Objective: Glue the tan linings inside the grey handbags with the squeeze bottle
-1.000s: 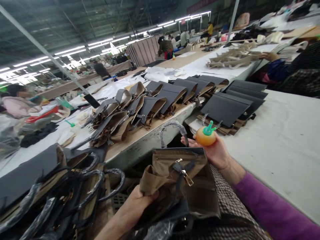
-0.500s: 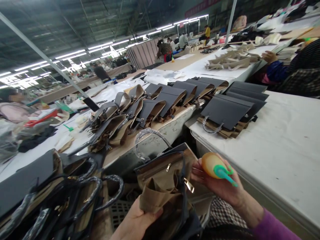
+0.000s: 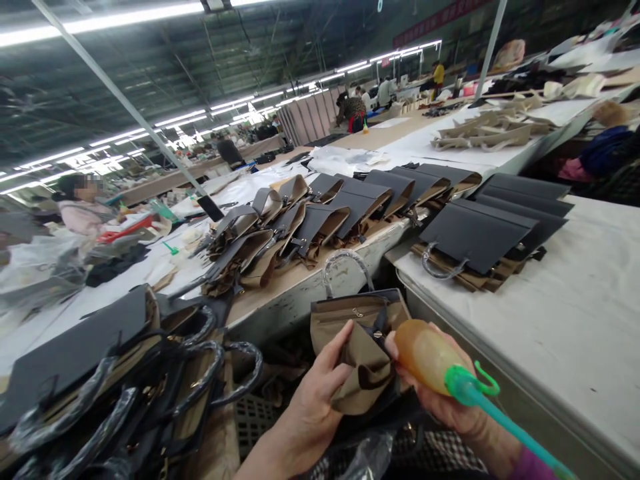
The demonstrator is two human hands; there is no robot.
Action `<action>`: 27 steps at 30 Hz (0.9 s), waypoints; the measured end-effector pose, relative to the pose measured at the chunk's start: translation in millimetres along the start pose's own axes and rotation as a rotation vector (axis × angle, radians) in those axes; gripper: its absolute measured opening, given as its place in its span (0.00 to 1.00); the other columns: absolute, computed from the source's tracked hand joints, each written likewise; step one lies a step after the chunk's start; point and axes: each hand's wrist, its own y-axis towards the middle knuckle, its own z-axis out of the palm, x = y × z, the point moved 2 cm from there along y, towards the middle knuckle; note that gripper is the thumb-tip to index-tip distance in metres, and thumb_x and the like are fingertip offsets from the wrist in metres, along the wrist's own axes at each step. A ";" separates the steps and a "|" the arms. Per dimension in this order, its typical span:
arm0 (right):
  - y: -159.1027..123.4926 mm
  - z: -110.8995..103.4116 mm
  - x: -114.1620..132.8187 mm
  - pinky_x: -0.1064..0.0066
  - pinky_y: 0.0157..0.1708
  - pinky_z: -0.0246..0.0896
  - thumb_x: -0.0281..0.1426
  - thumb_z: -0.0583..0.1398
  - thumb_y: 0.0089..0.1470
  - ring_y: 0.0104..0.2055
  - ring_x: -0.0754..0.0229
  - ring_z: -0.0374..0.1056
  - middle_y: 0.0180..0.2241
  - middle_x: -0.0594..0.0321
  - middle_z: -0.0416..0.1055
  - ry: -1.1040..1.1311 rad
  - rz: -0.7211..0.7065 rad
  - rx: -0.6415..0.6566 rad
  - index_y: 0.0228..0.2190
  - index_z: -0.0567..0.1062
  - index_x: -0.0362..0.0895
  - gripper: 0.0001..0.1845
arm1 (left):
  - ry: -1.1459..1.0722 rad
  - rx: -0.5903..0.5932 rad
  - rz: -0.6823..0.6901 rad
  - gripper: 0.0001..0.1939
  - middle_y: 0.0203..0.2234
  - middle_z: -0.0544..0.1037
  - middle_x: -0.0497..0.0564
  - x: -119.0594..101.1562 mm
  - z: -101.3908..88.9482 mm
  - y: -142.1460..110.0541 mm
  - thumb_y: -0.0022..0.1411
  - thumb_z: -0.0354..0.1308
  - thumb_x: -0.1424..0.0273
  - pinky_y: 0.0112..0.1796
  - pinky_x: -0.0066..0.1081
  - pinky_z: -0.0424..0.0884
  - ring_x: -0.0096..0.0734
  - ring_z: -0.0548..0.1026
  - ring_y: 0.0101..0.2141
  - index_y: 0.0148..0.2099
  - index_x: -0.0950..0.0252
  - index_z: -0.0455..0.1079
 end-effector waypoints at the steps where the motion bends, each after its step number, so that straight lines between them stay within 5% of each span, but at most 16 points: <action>1: 0.5 -2.5 0.3 0.72 0.35 0.74 0.47 0.70 0.56 0.34 0.56 0.75 0.33 0.56 0.77 -0.025 -0.033 -0.035 0.35 0.83 0.40 0.21 | 0.039 0.040 0.018 0.21 0.72 0.59 0.54 -1.1 -0.4 1.9 0.71 0.60 0.61 0.67 0.48 0.60 0.49 0.64 0.67 0.64 0.55 0.73; 5: 0.4 -2.4 -0.5 0.75 0.27 0.72 0.49 0.72 0.54 0.28 0.60 0.72 0.30 0.57 0.76 -0.069 -0.010 0.003 0.33 0.83 0.39 0.23 | 0.133 0.193 0.063 0.18 0.61 0.73 0.57 2.3 -6.9 7.6 0.71 0.59 0.65 0.62 0.42 0.67 0.45 0.72 0.58 0.61 0.58 0.75; 9: -4.5 4.9 3.2 0.73 0.36 0.73 0.52 0.67 0.56 0.30 0.59 0.72 0.30 0.56 0.76 -0.021 0.078 0.095 0.33 0.82 0.38 0.26 | 0.145 0.106 0.023 0.13 0.49 0.80 0.57 12.7 -10.6 8.9 0.70 0.60 0.64 0.55 0.39 0.71 0.44 0.76 0.50 0.51 0.62 0.81; 14: -19.2 -4.6 26.0 0.55 0.60 0.63 0.55 0.62 0.58 0.55 0.42 0.73 0.52 0.39 0.76 0.043 0.071 0.186 0.40 0.83 0.37 0.31 | -0.327 -0.031 -0.172 0.22 0.48 0.83 0.58 14.5 -11.0 1.8 0.63 0.68 0.58 0.57 0.42 0.71 0.50 0.77 0.52 0.54 0.65 0.79; 20: -42.2 -25.2 28.9 0.50 0.67 0.52 0.55 0.57 0.63 0.67 0.37 0.60 0.63 0.34 0.66 0.063 0.026 0.101 0.47 0.82 0.35 0.35 | -0.684 -0.177 -0.389 0.28 0.44 0.86 0.57 12.1 -24.2 0.6 0.54 0.74 0.55 0.57 0.44 0.73 0.53 0.81 0.51 0.51 0.68 0.81; 27: -46.5 16.9 24.2 0.35 0.66 0.47 0.55 0.59 0.61 0.70 0.30 0.51 0.69 0.44 0.59 0.075 -0.011 0.026 0.40 0.83 0.43 0.29 | -0.720 -0.194 -0.469 0.31 0.42 0.86 0.58 -8.8 -53.4 -2.7 0.55 0.75 0.59 0.56 0.47 0.74 0.53 0.83 0.48 0.57 0.69 0.78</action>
